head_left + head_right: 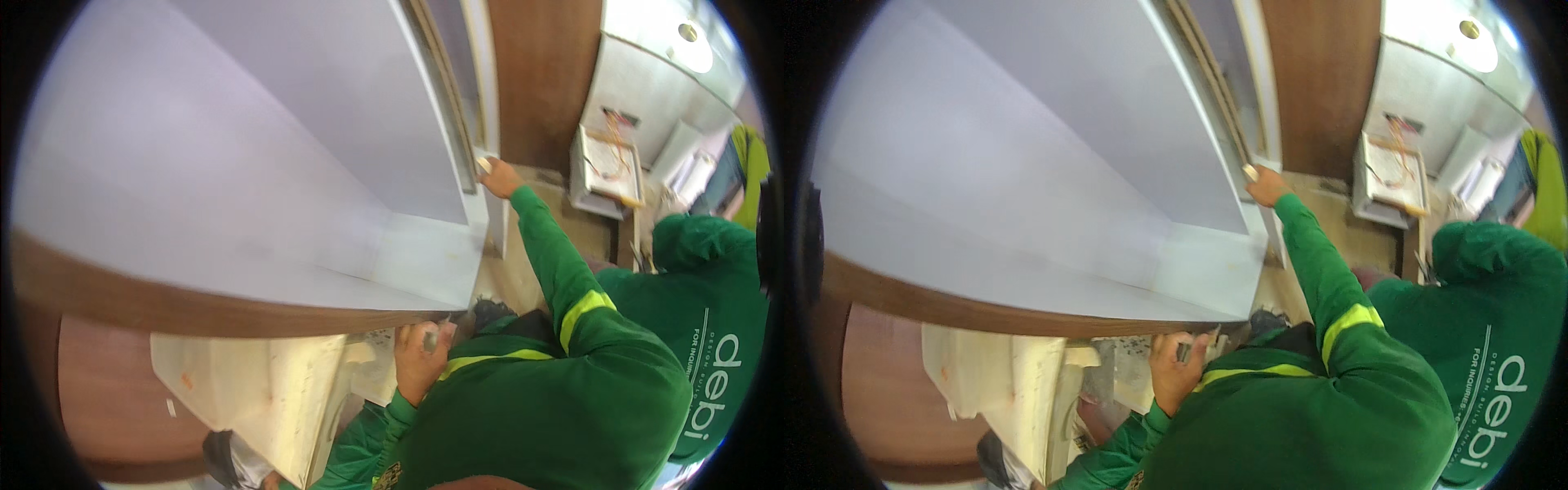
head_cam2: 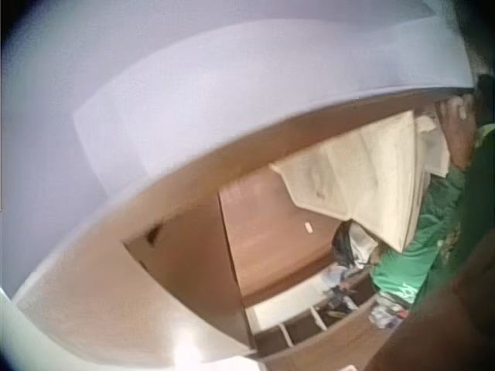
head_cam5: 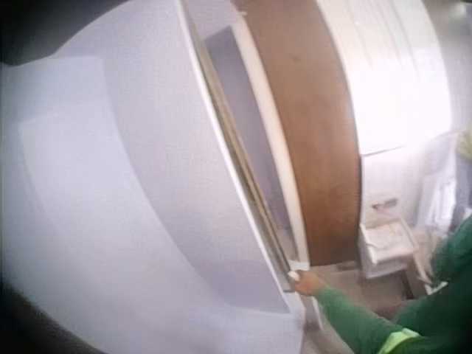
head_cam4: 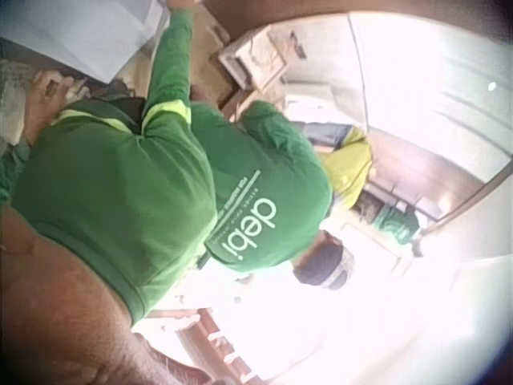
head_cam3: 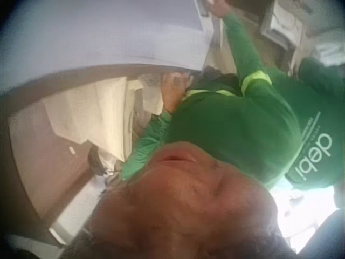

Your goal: The person sits on the floor and uses a hand saw to cut a long white wooden strip. After cutting, they lift the strip, walk to a nearby cabinet, and place the cut piece inside.

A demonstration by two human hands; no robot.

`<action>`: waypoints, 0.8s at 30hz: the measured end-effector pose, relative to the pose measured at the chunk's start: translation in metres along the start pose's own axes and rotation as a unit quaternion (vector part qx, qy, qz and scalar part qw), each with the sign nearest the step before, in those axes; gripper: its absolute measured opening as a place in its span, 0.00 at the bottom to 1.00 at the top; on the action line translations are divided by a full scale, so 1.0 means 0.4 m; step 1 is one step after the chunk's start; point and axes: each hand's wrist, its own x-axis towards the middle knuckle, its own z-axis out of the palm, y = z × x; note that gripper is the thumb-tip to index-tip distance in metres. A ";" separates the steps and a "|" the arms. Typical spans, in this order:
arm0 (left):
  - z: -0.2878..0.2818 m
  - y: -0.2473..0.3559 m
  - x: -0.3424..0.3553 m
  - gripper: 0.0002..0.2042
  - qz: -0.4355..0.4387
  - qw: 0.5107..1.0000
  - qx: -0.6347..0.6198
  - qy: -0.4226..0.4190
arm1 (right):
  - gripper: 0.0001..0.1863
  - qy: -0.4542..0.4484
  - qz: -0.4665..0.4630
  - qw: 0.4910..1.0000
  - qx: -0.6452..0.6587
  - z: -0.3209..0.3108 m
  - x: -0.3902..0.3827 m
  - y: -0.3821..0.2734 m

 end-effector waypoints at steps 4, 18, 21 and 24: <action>0.000 -0.052 -0.021 0.11 0.018 1.000 0.015 -0.018 | 0.33 -0.030 0.006 1.000 0.002 0.077 0.017 -0.039; -0.013 0.013 0.014 0.11 -0.021 0.997 -0.071 0.012 | 0.32 -0.079 0.008 0.996 0.036 0.262 -0.154 -0.156; -0.010 0.022 0.016 0.12 -0.027 0.996 -0.085 0.017 | 0.32 -0.047 0.019 0.997 0.056 0.261 -0.253 -0.146; -0.011 0.021 0.011 0.12 -0.027 0.992 -0.123 0.033 | 0.33 -0.053 0.026 0.997 0.044 0.255 -0.362 -0.146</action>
